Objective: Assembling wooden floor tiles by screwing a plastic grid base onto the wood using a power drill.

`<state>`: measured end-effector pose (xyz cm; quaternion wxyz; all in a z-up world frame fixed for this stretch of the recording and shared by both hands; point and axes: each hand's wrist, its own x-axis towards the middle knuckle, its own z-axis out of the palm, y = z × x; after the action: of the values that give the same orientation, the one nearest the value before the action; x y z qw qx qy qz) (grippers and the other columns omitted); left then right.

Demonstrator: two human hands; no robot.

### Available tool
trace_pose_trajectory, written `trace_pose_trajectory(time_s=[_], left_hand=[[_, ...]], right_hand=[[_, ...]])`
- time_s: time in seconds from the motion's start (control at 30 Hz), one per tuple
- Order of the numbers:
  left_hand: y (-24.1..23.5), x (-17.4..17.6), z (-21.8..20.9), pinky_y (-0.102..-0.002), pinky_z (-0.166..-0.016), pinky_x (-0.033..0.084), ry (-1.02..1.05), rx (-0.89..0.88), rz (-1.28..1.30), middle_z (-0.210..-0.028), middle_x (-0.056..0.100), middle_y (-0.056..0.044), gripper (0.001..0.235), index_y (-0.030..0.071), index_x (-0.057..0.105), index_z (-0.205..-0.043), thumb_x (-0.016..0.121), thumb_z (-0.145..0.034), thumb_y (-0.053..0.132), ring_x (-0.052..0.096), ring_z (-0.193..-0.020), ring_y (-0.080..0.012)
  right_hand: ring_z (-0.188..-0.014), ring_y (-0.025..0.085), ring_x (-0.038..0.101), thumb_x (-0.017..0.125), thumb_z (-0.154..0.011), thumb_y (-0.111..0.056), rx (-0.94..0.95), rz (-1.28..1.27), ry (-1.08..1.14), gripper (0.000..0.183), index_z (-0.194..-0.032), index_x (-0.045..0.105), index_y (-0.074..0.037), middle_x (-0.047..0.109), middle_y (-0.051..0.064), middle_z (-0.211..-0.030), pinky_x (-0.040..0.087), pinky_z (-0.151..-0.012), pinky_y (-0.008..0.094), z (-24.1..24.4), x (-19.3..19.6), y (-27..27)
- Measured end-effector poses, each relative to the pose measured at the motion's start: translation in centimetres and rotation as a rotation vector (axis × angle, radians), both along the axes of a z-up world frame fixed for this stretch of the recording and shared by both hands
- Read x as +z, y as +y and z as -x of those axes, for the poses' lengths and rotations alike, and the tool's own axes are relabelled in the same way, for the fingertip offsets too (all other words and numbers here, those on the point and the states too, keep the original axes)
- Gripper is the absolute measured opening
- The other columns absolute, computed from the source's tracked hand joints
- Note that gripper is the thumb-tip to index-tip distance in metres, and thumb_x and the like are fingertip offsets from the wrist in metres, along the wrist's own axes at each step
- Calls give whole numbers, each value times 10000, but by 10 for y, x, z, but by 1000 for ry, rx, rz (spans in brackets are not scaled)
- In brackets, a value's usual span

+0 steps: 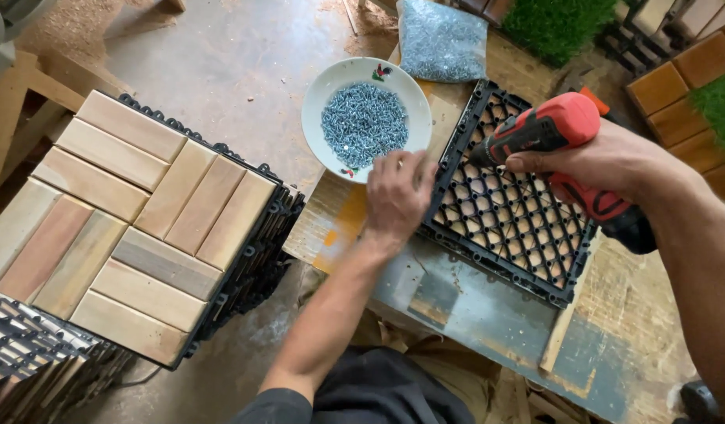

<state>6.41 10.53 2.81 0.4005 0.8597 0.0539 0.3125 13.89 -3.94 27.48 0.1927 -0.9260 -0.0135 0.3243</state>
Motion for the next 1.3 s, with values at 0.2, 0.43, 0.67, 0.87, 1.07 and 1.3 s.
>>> trace_pose_trajectory(time_s=[0.2,0.43,0.67,0.87,1.07,1.3], left_hand=[[63,-25,-57,-446,-964,462,646,96,-277,-1232,630,-86,474,194,696,-1258,756,-892,489,541,-1129,-283],[77,-29,-60,-492,-1015,455,484,63,12,-1121,699,-42,185,195,768,-1034,772,-899,321,628,-1054,-238],[68,-9,-41,-374,-751,617,132,-14,215,-967,801,-78,226,109,794,-1058,719,-943,288,746,-860,-234],[30,29,-13,-326,-817,664,292,-301,1183,-1029,789,-136,206,48,762,-1088,750,-900,132,763,-920,-229],[0,21,13,-375,-854,636,356,-636,1782,-1003,765,-166,208,-30,723,-1053,697,-967,158,743,-878,-235],[-15,12,21,-428,-897,653,339,-759,1993,-994,745,-223,207,-75,706,-1084,690,-977,102,749,-912,-311]], right_hand=[[-1074,285,677,724,-796,-480,201,298,49,622,-1406,619,-416,749,50,-1247,501,-976,454,17,22,27],[-674,224,571,790,-846,-324,6,30,-43,547,-1368,625,-326,689,89,-899,503,-628,373,61,11,-3],[-643,280,624,729,-892,-136,-461,-444,-186,576,-1451,593,-130,651,191,-776,563,-630,428,125,-32,-60],[-599,248,655,733,-859,-160,-462,-985,-281,543,-1349,548,-20,671,162,-848,597,-550,385,164,-94,-83],[-562,231,659,742,-893,-225,-419,-1199,-345,346,-1151,617,-30,639,134,-698,590,-528,367,188,-117,-85],[-589,252,659,756,-872,-234,-517,-1207,-309,380,-1138,622,3,692,205,-968,583,-510,383,193,-131,-96]])
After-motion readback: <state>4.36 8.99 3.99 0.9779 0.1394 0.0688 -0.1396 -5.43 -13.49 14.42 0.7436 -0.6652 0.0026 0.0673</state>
